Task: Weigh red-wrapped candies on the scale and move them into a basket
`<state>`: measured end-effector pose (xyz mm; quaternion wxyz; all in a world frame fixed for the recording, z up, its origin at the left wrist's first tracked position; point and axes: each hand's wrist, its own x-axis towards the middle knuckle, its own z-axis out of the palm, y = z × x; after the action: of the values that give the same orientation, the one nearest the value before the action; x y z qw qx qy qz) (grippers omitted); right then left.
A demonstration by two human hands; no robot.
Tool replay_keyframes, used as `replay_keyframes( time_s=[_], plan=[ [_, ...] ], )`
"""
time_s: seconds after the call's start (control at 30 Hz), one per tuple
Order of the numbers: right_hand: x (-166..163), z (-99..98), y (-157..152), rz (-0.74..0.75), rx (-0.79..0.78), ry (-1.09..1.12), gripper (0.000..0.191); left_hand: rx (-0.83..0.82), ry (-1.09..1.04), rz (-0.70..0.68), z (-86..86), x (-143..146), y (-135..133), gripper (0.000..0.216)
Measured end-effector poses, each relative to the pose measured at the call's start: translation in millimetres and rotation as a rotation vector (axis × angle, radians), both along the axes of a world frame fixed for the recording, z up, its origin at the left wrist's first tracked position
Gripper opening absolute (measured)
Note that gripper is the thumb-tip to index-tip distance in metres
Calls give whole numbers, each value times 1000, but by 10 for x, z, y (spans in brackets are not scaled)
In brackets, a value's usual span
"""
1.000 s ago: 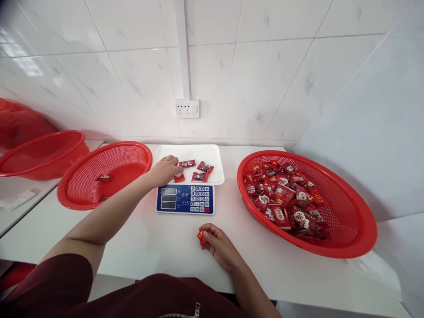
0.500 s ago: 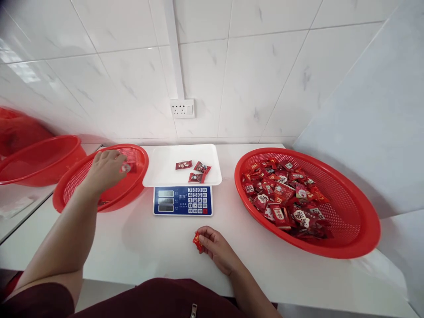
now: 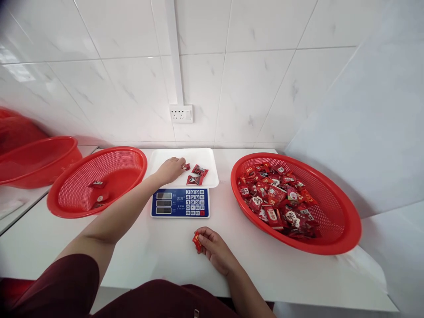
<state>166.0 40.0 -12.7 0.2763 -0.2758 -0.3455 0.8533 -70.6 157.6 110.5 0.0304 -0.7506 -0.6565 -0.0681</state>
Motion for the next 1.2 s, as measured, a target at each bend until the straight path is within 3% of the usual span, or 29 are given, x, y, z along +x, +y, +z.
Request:
replay_keyframes(
  time_s=[0.27,0.37,0.5,0.57,0.63,0.7,0.9,1.03,1.2],
  plan=[
    [-10,31,3,19,11,-15,14,6,4,55,25,-14,-66,15],
    [2,38,2,38,27,-33,15,67,-42,149,139,-137,-296,14],
    [3,58,2,52,47,-62,15,276,-127,409,355,-541,-775,12],
    [-7,76,1,57,62,-78,14,333,-140,466,400,-728,-960,18],
    [-20,93,-3,72,81,-93,12,329,-173,404,358,-782,-1039,25],
    [-28,103,-11,84,95,-106,10,264,-219,254,239,-661,-1005,27],
    [-20,91,-29,26,86,-82,9,117,-213,-122,-92,151,-523,29],
    [-8,108,-36,-12,87,-74,10,31,-127,-179,-69,373,-260,24],
    [-11,127,-42,-18,93,-72,9,16,-102,-177,-70,309,-215,20]
  ],
)
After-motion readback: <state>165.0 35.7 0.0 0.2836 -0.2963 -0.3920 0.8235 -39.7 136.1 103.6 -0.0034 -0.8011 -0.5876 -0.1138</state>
